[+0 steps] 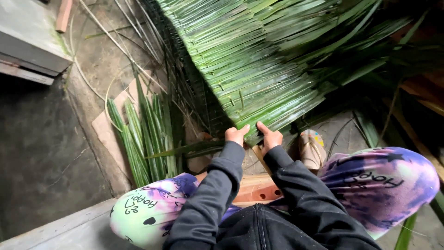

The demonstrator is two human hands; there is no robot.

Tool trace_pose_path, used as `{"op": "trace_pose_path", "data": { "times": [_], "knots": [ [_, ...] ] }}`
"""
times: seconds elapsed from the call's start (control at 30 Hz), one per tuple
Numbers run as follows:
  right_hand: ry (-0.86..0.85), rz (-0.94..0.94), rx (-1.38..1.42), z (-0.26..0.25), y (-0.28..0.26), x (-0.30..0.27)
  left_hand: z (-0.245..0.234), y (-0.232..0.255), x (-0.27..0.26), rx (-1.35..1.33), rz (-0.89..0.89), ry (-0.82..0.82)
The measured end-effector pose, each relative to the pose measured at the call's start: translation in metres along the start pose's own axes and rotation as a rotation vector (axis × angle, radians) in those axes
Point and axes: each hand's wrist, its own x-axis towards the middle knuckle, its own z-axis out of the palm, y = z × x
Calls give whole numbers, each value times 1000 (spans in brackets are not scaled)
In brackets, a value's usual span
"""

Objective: Weaving palm leaves together over a wooden support to create a large mat or roofing section.

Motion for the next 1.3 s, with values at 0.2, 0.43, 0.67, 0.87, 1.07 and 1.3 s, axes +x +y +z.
{"op": "trace_pose_path", "data": {
  "times": [0.2,0.43,0.67,0.87,1.07,1.3],
  "knots": [
    [33,-123,-319,-14,-12,-12,9,-15,28,-7,20,33],
    [50,-223,-565,-38,-16,-4,8,35,-37,-87,86,33],
    [-91,146,-119,-23,-42,-67,7,37,-52,-183,103,8],
    [-214,218,504,-31,-60,-48,16,18,-29,-370,107,0],
    [-257,-24,548,-90,-55,102,7,25,-37,-539,58,-68],
    [-193,-88,455,-51,-119,-7,9,13,-22,-579,53,-81]
  ]
}}
